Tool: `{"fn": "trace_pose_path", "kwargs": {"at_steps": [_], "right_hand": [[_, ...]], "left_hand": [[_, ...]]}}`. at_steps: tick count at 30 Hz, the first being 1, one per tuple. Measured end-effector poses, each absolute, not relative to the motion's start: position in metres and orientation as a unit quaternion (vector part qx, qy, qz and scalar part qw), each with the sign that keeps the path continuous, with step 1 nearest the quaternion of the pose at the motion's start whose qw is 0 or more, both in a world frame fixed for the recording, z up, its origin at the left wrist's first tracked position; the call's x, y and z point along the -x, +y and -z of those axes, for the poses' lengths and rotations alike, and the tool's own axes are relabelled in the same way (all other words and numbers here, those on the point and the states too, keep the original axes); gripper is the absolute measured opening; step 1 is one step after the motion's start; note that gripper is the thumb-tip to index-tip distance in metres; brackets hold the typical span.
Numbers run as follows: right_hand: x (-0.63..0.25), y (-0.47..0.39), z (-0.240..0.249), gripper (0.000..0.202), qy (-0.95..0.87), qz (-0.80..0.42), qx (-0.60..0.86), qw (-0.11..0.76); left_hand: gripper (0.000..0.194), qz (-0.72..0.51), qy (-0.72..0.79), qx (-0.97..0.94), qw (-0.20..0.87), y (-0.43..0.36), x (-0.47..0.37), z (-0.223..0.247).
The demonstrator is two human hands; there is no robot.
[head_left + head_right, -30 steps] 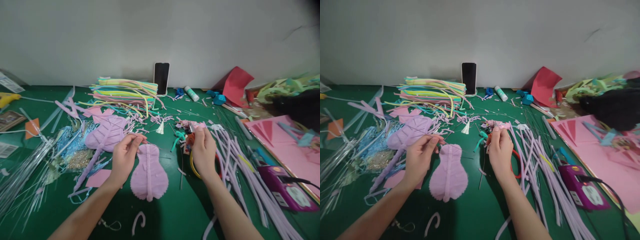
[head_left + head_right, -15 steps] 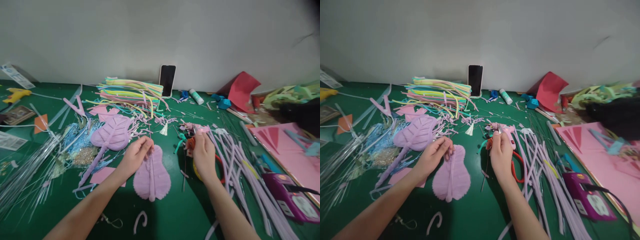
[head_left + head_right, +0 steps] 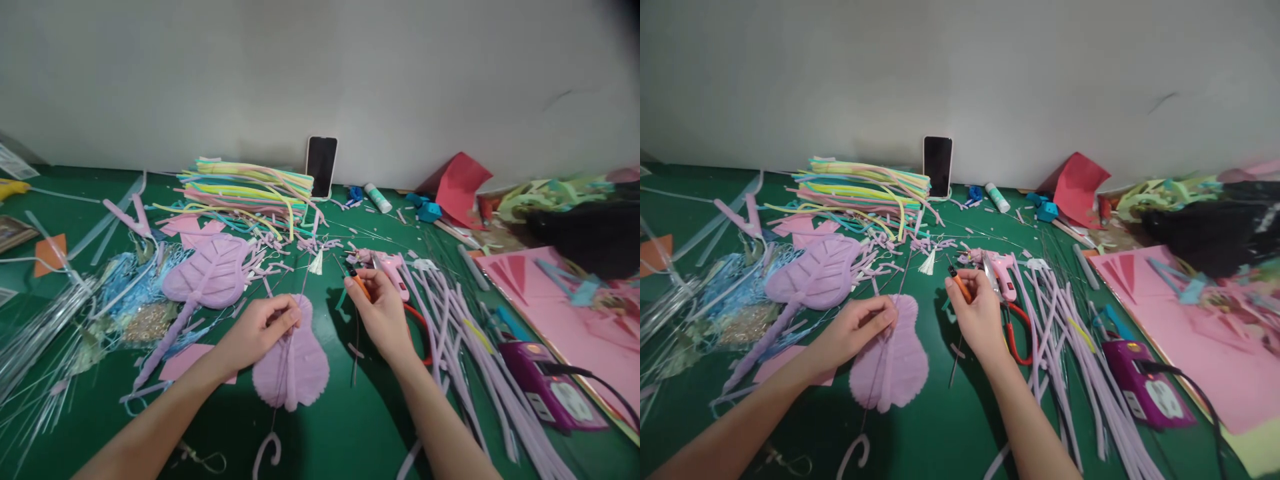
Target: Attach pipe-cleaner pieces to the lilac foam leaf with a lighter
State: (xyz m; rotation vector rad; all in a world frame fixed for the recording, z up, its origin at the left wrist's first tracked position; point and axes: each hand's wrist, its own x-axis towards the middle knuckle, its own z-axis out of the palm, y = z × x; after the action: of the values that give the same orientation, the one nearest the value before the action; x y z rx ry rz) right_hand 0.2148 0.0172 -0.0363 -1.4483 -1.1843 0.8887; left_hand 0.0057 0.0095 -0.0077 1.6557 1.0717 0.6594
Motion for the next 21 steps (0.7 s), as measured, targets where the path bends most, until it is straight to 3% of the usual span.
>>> {"fn": "trace_pose_path", "kwargs": {"at_steps": [5, 11, 15, 21], "right_hand": [[-0.2178, 0.0166, 0.036, 0.027, -0.549, -0.34, 0.602, 0.47], [-0.2171, 0.0149, 0.0338, 0.036, -0.547, -0.327, 0.622, 0.454], [-0.2158, 0.0133, 0.0329, 0.05, -0.513, -0.375, 0.628, 0.449], [-0.2189, 0.0168, 0.0384, 0.046, -0.508, -0.423, 0.612, 0.433]], "left_hand": [[0.029, -0.271, 0.437, -0.689, 0.511, 0.0103, -0.0056, 0.0088], [0.026, -0.274, 0.431, -0.677, 0.53, 0.0122, -0.0068, 0.011], [0.03, -0.253, 0.433, -0.677, 0.539, 0.0131, -0.005, 0.0147], [0.033, -0.24, 0.437, -0.694, 0.519, 0.0131, -0.0036, 0.0169]]}}
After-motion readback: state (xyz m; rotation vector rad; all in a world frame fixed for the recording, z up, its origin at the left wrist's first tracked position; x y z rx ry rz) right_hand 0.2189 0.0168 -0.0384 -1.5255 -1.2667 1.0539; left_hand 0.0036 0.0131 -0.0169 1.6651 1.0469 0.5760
